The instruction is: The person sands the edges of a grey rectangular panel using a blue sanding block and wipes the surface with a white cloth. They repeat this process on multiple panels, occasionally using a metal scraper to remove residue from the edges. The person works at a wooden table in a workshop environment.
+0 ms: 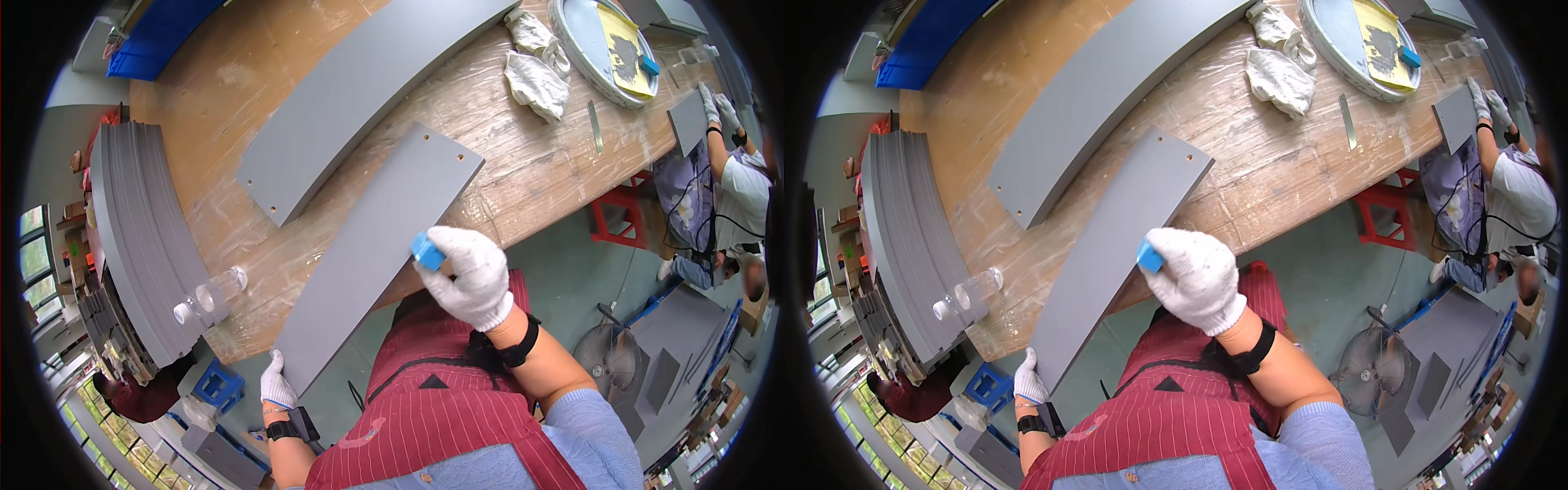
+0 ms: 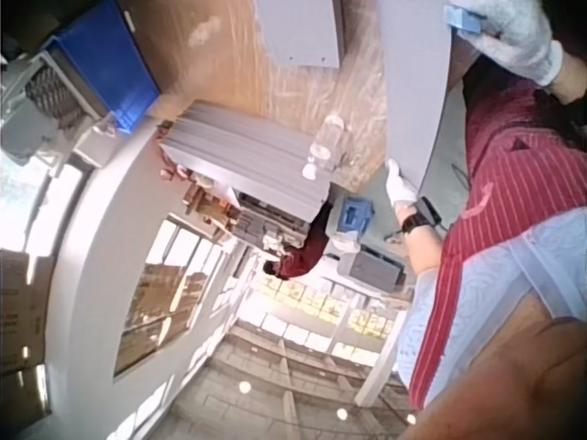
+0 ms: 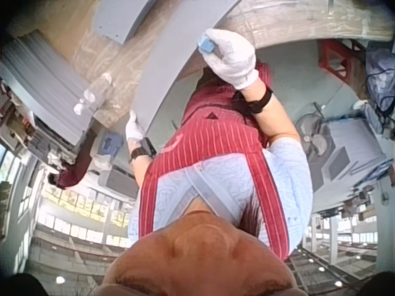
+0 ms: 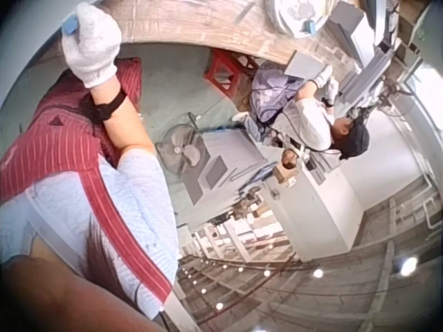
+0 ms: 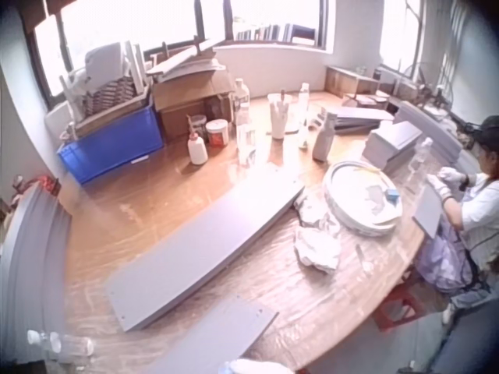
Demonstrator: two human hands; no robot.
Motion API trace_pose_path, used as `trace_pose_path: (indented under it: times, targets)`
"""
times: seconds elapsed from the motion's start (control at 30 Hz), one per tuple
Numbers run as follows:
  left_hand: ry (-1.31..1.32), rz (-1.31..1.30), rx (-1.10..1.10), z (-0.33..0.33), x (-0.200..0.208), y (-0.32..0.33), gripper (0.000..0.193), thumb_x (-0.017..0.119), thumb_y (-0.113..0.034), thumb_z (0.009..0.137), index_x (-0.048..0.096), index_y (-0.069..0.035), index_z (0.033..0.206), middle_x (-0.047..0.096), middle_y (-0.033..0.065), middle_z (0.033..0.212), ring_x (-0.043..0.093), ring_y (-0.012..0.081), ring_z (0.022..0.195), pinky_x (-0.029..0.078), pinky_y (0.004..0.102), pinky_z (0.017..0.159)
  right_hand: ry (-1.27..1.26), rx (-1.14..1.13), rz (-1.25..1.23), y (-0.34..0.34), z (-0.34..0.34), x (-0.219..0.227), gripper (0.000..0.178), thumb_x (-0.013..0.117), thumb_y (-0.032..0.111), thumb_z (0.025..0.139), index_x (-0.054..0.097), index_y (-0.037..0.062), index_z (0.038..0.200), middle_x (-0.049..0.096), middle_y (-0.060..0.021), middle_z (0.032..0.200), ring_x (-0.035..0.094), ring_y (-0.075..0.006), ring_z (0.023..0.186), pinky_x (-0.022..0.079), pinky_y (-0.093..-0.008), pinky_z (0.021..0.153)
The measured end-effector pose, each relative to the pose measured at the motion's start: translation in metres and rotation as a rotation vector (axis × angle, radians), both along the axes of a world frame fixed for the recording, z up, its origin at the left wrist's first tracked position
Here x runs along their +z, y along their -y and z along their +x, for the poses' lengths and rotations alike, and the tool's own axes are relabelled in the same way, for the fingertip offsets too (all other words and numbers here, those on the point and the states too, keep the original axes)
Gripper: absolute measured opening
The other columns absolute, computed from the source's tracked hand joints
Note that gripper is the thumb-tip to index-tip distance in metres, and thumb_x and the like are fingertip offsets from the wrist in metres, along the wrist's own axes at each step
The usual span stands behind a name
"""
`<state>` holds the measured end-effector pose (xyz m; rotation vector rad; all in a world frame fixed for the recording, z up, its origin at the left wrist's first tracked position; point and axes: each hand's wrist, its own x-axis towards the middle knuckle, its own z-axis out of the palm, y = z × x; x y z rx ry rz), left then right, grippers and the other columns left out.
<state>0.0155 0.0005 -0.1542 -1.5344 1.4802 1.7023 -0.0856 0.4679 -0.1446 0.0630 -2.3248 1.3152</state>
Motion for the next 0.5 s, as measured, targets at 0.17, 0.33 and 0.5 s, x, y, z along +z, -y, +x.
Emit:
trace_pose_path:
  times: [0.17, 0.33, 0.5]
  targets:
    - [-0.091, -0.004, -0.056, -0.021, -0.001, -0.028, 0.048, 0.064, -0.032, 0.106, 0.06, 0.004, 0.138, 0.069, 0.0135, 0.129, 0.069, 0.0269, 0.114, 0.057, 0.0415, 0.1, 0.038, -0.387, 0.052, -0.056, -0.033, -0.015, 0.043, 0.085, 0.009, 0.084, 0.068, 0.0021, 0.122, 0.073, -0.016, 0.107, 0.074, -0.0311, 0.092, 0.06, -0.0388, 0.082]
    - [-0.138, -0.001, -0.105, -0.052, 0.015, -0.06, 0.046, 0.064, -0.032, 0.107, 0.061, 0.004, 0.135, 0.07, 0.0137, 0.127, 0.07, 0.025, 0.11, 0.058, 0.0396, 0.098, 0.043, -0.243, -0.041, -0.036, -0.025, -0.009, 0.039, 0.085, 0.01, 0.085, 0.068, 0.0026, 0.12, 0.074, -0.0164, 0.105, 0.074, -0.0326, 0.091, 0.06, -0.0399, 0.082]
    - [-0.181, 0.027, -0.11, -0.069, 0.024, -0.076, 0.047, 0.064, -0.032, 0.106, 0.061, 0.005, 0.136, 0.071, 0.0139, 0.124, 0.071, 0.0243, 0.108, 0.058, 0.0393, 0.096, 0.007, 0.102, -0.037, 0.019, 0.008, 0.001, 0.04, 0.082, 0.009, 0.078, 0.069, 0.0107, 0.116, 0.075, -0.0107, 0.102, 0.072, -0.0324, 0.083, 0.059, -0.0402, 0.074]
